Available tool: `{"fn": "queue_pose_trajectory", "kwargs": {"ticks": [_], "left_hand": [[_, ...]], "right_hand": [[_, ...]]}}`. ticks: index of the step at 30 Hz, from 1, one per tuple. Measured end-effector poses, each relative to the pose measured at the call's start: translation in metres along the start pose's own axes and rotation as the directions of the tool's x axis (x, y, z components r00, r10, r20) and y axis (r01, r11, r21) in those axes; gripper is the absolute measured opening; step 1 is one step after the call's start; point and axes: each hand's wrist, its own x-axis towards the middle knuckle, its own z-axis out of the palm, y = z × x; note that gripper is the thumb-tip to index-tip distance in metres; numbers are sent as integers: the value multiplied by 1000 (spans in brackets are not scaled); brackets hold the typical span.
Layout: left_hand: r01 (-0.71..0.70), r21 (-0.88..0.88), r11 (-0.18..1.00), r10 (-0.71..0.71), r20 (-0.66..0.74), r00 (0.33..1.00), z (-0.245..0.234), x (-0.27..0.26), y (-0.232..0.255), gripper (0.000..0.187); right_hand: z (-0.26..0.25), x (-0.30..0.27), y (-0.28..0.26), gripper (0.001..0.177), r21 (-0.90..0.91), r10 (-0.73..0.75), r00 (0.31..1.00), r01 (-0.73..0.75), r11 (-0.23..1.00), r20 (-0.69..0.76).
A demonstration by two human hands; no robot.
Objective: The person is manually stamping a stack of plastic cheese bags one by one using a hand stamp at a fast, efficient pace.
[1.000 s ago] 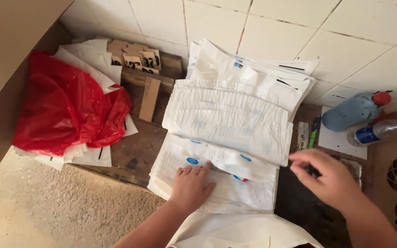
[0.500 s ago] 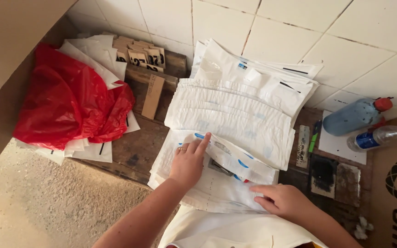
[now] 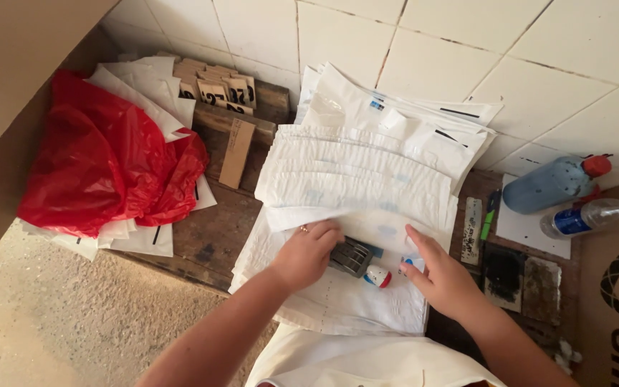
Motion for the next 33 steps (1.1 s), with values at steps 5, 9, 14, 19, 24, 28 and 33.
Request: {"fn": "queue_pose_trajectory", "kwargs": {"ticks": [5,9,14,19,24,28,33], "left_hand": [[47,163,986,-63,95,994,-3,15,-15,56],[125,252,960,-140,43,989,3,20,-30,59],[214,401,891,-271,91,958,-15,11,-36,67],[191,550,813,-174,-84,981,-11,-5,-47,63],[34,717,696,45,-91,995,3,5,-48,109],[-34,312,949,91,-169,982,11,6,-37,54],[-79,213,974,120,-185,975,13,10,-36,49]], "right_hand": [[28,7,17,41,-96,-443,880,432,897,-171],[56,21,25,44,-166,-695,708,676,718,-125],[78,28,29,38,-197,-660,747,637,746,-82],[90,34,34,27,-254,-710,685,667,701,-162],[76,23,22,26,96,-388,905,408,908,-176],[55,3,49,38,208,-226,875,339,917,-427],[-20,-48,94,45,10,-98,471,222,975,-877]]}}
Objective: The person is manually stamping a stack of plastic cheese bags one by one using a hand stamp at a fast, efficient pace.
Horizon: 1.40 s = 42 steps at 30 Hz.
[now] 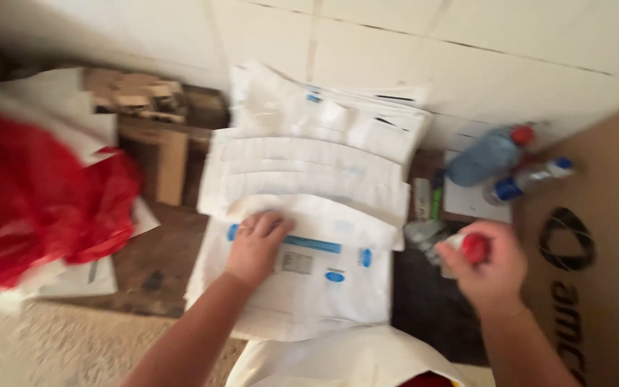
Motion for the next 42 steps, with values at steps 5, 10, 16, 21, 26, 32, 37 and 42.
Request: {"fn": "queue_pose_trajectory", "kwargs": {"ticks": [5,10,16,21,26,32,37,42], "left_hand": [[-7,170,985,20,-76,997,-4,7,19,40],[2,183,983,4,-28,1000,-6,10,23,40],[-13,317,948,5,26,1000,1,1,23,63],[32,321,947,-107,219,970,7,-9,17,67],[37,305,952,-95,180,979,5,-8,20,68],[27,294,955,-68,128,989,7,-8,20,69],[40,302,953,-97,177,979,8,-10,17,69],[52,312,949,-126,223,967,8,-10,17,70]], "right_hand": [[-50,37,-4,28,36,157,967,-153,988,-200],[-50,28,28,21,97,388,882,-376,922,-269],[-40,14,51,45,471,294,955,-281,836,49],[-32,14,71,55,-49,47,996,-51,997,-82],[-19,11,79,52,-119,40,998,-47,992,-56],[-5,7,89,52,-50,102,994,-104,993,-43],[2,7,94,52,-32,67,995,-69,997,-72],[10,2,91,50,-68,52,994,-59,996,-99]]}}
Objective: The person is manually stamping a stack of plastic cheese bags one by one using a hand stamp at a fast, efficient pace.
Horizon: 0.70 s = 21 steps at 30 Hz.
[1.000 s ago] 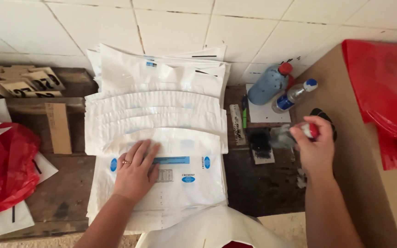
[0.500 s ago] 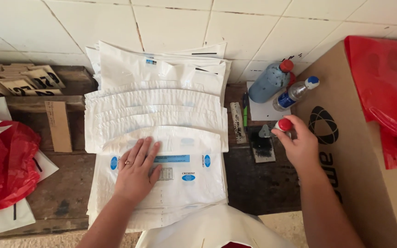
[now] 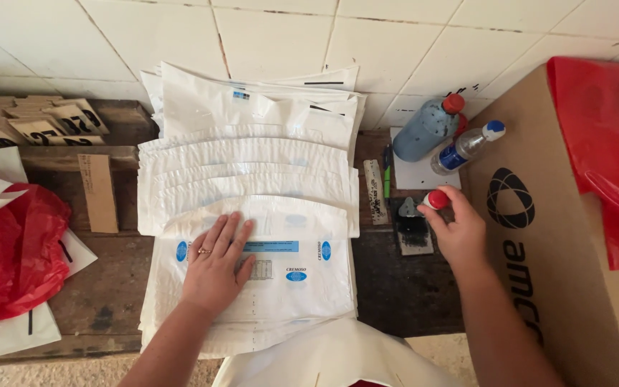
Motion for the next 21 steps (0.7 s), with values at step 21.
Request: {"fn": "queue_pose_trajectory", "kwargs": {"ticks": [21], "left_hand": [[-87,-261,961,100,35,994,-27,-1,-6,97]], "right_hand": [[-28,-7,-171,30,176,696,684,-729,661,217]]}}
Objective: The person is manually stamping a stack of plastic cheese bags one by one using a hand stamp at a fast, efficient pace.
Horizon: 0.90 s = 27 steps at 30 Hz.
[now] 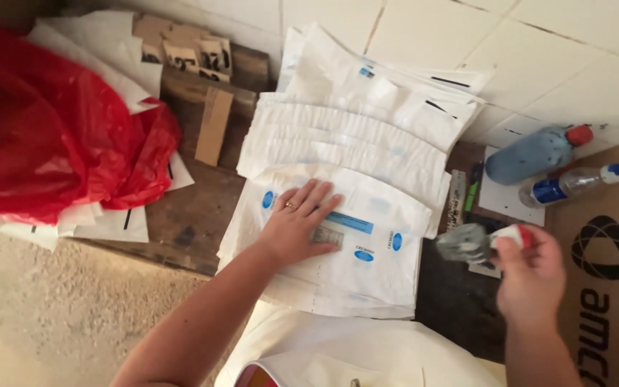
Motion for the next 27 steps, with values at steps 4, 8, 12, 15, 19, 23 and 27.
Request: {"fn": "queue_pose_trajectory", "kwargs": {"ticks": [4,8,12,15,19,23,27], "left_hand": [[-44,-24,999,42,-66,997,6,-5,-2,104],[4,-51,999,0,81,997,-1,-5,-1,111],[45,-69,997,-29,226,974,-13,-2,1,110],[69,-96,993,-40,274,961,-22,0,3,106],[66,-89,994,-38,289,957,-26,0,3,109],[71,-100,992,-36,318,947,-30,1,3,107],[87,-102,991,-45,355,934,-31,3,3,108]], "right_hand": [[33,-4,50,46,58,-303,942,297,953,145],[77,-22,60,53,95,-567,797,561,823,208],[105,-43,47,56,31,-721,665,731,682,194],[116,-49,47,56,14,-750,633,763,647,192],[121,-50,51,56,13,-772,605,786,619,196],[126,-49,49,57,-23,-797,572,815,579,196],[129,-48,48,57,-42,-808,544,834,550,227]]}}
